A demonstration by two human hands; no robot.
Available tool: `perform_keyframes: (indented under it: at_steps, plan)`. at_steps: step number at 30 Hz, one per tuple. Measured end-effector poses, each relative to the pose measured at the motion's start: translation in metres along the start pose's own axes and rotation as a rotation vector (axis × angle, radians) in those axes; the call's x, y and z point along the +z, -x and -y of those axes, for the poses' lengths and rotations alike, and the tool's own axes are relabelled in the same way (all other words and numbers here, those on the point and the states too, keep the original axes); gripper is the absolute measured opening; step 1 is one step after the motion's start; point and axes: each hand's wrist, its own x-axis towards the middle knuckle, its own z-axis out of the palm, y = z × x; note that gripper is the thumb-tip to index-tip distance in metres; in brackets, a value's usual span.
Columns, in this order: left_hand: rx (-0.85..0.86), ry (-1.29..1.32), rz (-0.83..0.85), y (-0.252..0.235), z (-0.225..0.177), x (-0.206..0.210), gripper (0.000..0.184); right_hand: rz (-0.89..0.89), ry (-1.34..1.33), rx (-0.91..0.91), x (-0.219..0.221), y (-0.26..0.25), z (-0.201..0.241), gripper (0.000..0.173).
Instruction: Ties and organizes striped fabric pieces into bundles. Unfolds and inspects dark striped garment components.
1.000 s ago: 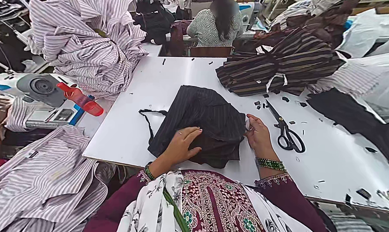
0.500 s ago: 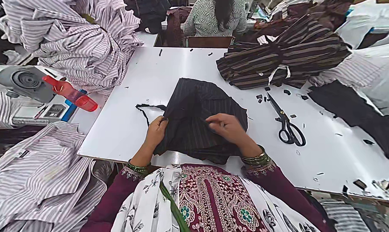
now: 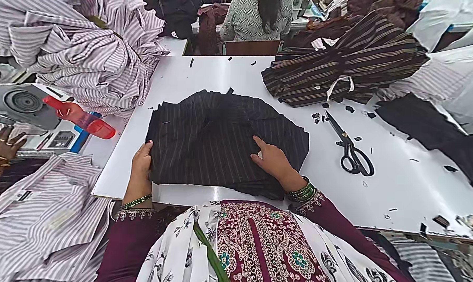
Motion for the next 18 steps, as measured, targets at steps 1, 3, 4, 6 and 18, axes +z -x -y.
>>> perform_keyframes:
  at_steps: [1,3,4,6,18]
  plan:
    - [-0.014,-0.059,-0.002,-0.004,0.001,-0.005,0.030,-0.003,-0.002,-0.008,0.000,0.000,-0.001,0.066]
    - [-0.017,-0.206,-0.044,-0.008,0.002,-0.010,0.024,-0.006,-0.003,-0.030,0.001,-0.001,-0.003,0.065]
    - [0.014,-0.266,-0.090,-0.010,0.003,-0.012,0.021,-0.002,0.000,-0.042,0.001,-0.001,-0.003,0.063]
    - [0.178,-0.346,-0.127,-0.010,-0.002,-0.018,0.031,0.013,0.029,-0.062,0.002,-0.001,-0.003,0.060]
    - [0.385,-1.156,0.512,0.067,0.027,0.131,0.092,-0.131,0.079,0.277,-0.065,-0.056,-0.020,0.076]
